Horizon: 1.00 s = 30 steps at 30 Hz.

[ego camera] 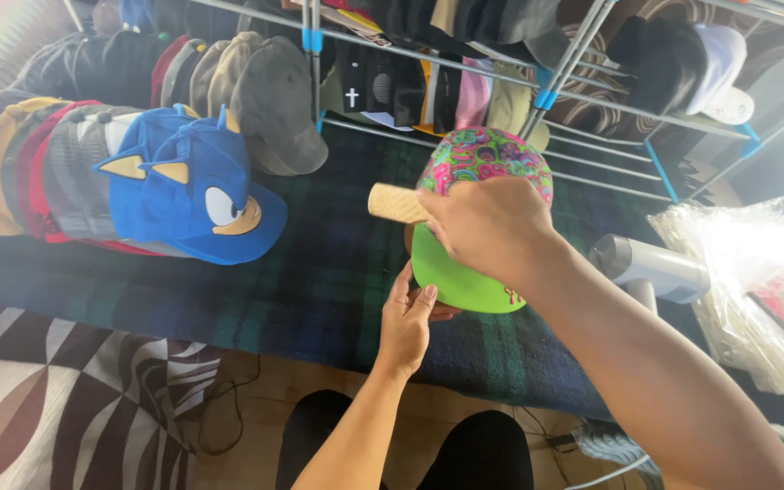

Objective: A person uses a wooden brush to clean or smooth the surface of a colorful patterned cap, rotating it to cover all sides.

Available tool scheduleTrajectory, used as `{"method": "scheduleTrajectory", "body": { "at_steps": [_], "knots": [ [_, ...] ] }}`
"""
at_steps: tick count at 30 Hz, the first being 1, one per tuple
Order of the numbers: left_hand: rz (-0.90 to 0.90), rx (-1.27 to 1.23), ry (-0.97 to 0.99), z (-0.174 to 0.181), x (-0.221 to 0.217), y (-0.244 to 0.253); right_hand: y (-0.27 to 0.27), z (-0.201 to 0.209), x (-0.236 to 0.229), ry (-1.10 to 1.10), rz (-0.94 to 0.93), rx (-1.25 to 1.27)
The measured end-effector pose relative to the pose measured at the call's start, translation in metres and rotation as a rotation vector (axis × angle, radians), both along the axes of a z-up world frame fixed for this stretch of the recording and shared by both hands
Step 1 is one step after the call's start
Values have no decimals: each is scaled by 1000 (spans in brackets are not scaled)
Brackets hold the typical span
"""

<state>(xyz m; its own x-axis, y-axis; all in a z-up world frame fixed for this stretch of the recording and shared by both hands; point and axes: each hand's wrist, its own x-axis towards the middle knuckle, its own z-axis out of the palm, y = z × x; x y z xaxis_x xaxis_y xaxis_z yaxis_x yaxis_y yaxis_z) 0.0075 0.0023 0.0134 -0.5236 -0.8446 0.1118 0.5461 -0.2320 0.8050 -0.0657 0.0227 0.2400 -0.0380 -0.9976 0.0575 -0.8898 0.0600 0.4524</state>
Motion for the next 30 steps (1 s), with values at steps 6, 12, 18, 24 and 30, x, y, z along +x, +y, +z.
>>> {"method": "scheduleTrajectory", "body": {
  "at_steps": [6,12,18,24,30],
  "knots": [
    [-5,10,-12,2,3,1,21,19,-81,-715,-352,-404],
    [42,26,21,-5,-3,-2,24,-83,-280,-503,-408,-635],
    [65,31,2,-8,-8,1,68,-124,-117,-934,-96,-1024],
    [91,76,-23,-11,-4,2,74,-177,-135,-1505,-631,-1257],
    [115,20,-10,-8,-7,1,68,-194,-119,-1689,-581,-1194]
  ]
}}
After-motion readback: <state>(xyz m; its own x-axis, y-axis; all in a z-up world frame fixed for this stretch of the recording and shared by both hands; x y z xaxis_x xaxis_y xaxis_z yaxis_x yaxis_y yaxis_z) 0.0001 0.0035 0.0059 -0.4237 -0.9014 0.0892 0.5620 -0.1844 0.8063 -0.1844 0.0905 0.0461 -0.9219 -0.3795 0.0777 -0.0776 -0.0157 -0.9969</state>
